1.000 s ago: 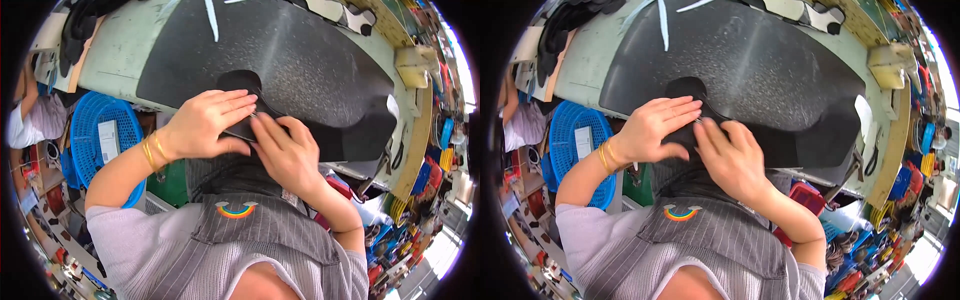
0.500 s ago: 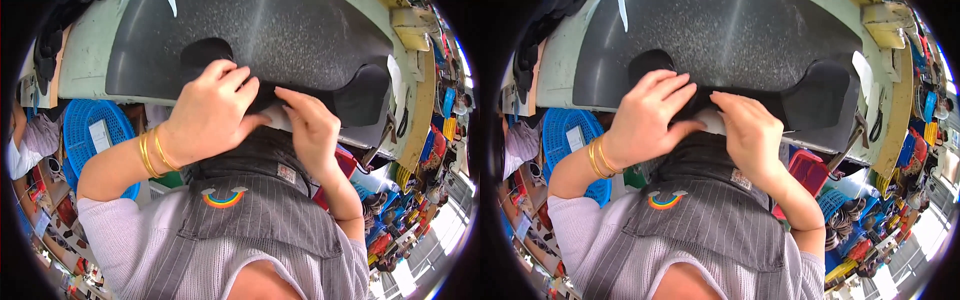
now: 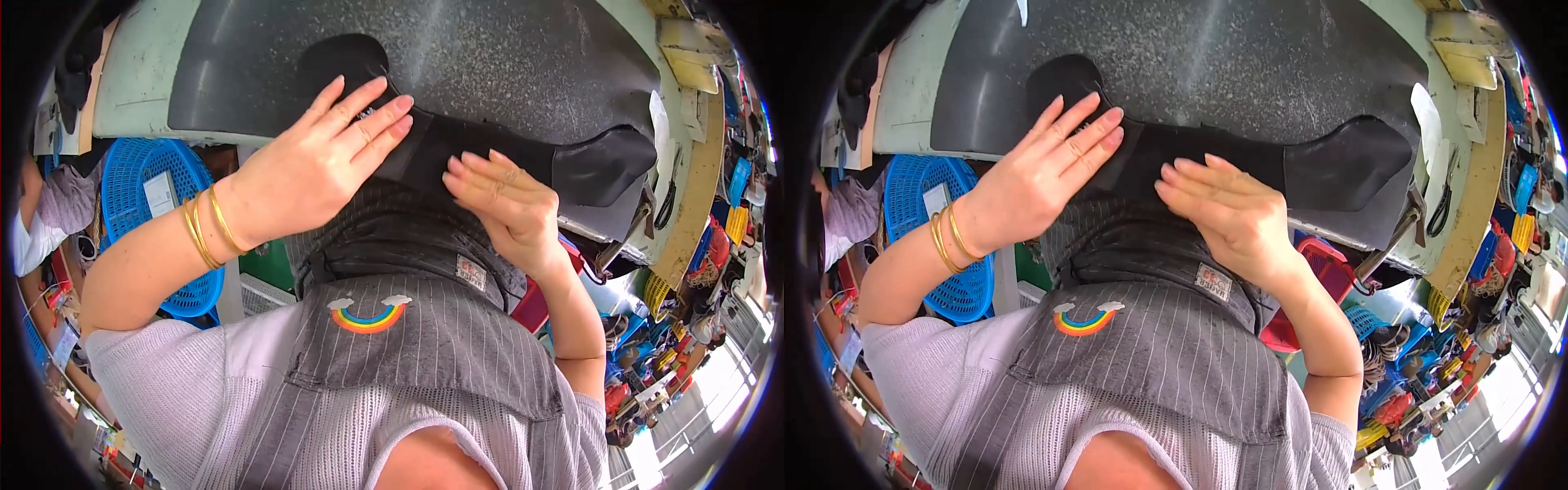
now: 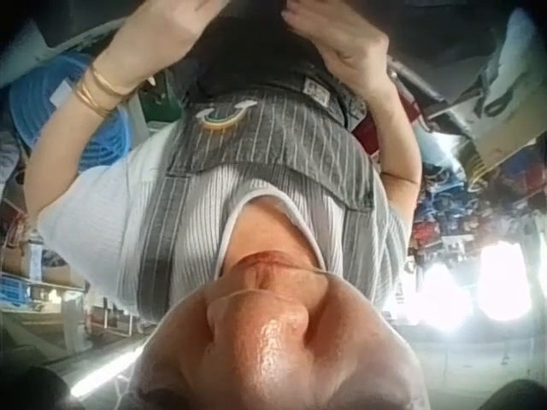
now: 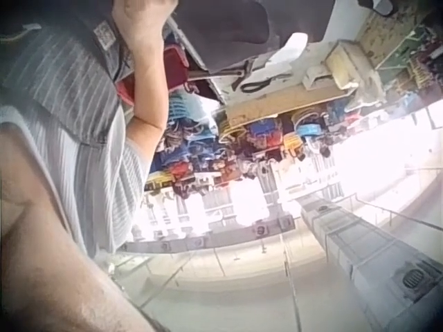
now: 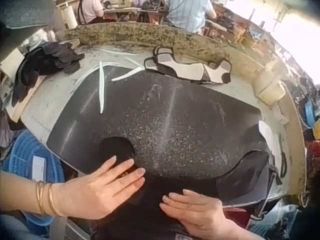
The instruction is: Manually aligning and assembling various components of a shoe upper at a factory workstation.
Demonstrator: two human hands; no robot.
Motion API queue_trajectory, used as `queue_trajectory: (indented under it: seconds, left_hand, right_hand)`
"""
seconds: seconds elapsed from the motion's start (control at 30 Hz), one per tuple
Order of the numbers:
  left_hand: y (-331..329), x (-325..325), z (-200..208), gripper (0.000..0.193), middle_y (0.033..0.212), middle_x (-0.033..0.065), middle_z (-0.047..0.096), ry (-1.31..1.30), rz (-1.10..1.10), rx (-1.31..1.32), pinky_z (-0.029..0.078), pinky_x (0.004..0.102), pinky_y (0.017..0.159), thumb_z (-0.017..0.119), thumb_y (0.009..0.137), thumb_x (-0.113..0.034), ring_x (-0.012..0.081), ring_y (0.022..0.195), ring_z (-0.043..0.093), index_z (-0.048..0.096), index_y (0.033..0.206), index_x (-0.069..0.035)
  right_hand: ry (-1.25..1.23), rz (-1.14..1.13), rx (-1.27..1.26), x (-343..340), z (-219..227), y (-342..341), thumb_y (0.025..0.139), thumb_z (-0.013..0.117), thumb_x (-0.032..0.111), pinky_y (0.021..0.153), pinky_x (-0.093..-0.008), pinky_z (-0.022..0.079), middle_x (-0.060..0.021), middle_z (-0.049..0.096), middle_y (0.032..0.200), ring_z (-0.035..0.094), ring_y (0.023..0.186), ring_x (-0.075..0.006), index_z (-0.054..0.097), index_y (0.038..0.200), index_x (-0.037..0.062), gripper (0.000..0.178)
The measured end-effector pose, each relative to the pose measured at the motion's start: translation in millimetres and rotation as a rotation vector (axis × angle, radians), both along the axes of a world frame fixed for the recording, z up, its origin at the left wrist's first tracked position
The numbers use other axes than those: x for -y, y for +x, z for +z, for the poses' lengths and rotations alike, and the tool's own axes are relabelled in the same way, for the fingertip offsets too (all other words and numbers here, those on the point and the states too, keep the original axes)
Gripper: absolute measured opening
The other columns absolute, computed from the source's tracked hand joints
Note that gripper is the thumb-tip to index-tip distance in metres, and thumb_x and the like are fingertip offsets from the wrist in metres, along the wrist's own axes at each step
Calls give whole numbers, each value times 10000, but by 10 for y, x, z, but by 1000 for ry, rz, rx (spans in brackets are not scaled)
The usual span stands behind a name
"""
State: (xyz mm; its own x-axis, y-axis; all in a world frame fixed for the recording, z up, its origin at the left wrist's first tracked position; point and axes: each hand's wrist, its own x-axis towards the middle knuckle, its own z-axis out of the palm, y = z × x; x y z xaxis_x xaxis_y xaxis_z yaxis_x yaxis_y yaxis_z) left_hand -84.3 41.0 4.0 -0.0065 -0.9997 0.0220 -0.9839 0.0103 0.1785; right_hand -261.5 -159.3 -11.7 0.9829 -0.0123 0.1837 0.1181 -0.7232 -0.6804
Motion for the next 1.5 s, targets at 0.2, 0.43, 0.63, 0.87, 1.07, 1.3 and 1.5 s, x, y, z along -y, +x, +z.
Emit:
queue_trajectory:
  seconds: [0.2, 0.43, 0.63, 0.87, 1.07, 1.3, 1.5]
  left_hand:
    - [-76, -33, -89, 760, 1433, 210, 400, -37, -1, -92, 277, 526, 1111, 722, 696, -238, 404, 1345, 348, 438, 1323, 83]
    - [-7, 15, -30, 621, 1352, 215, 490, -140, 67, -274, 356, 467, 1087, 728, 711, -183, 369, 1289, 442, 530, 1233, 86]
    - [-11, 71, -44, 475, 1339, 191, 516, -110, 91, -207, 359, 446, 1091, 593, 767, -68, 352, 1290, 450, 557, 1223, 63]
    - [117, 79, 26, 450, 1354, 177, 509, -24, 21, -236, 355, 442, 1093, 514, 805, -70, 330, 1301, 446, 562, 1240, 33]
    - [209, -58, -114, 482, 1388, 150, 481, -117, -132, -163, 353, 451, 1093, 534, 806, -115, 342, 1315, 426, 533, 1264, 35]
    - [-321, 139, -281, 467, 1357, 205, 495, -337, 121, -227, 357, 468, 1084, 558, 821, -106, 359, 1286, 458, 518, 1255, 59]
    - [-72, 64, -236, 441, 1341, 78, 549, -230, -25, -326, 348, 451, 1091, 548, 817, -65, 297, 1291, 469, 590, 1255, -73]
  right_hand:
    - [8, 127, -10, 86, 182, 50, 679, 780, 158, 995, -435, 459, -138, 624, 1214, 588, 1154, -281, 629, 1176, 32, 535]
    - [-444, 222, -24, -32, 115, 359, 727, 710, 386, 1080, -397, 363, -159, 500, 1353, 452, 1287, -288, 498, 1290, -49, 743]
    - [-489, 94, 9, -251, 43, 238, 765, 702, 241, 1047, -402, 408, -164, 557, 1286, 483, 1265, -287, 574, 1206, -53, 545]
    - [-106, -38, 41, -233, -15, 225, 758, 723, 83, 985, -430, 459, -103, 675, 1126, 619, 1120, -239, 689, 1088, 65, 332]
    - [-166, 194, 42, -170, 6, 173, 748, 734, 111, 983, -408, 465, -72, 675, 1133, 628, 1102, -216, 692, 1079, 78, 335]
    - [-178, 207, 128, -163, -52, 133, 711, 641, 40, 940, -378, 507, -67, 679, 1124, 634, 1089, -210, 690, 1067, 69, 361]
    - [7, 264, 127, -51, -90, -38, 684, 666, -24, 878, -374, 529, -92, 717, 984, 681, 978, -248, 724, 941, 54, 275]
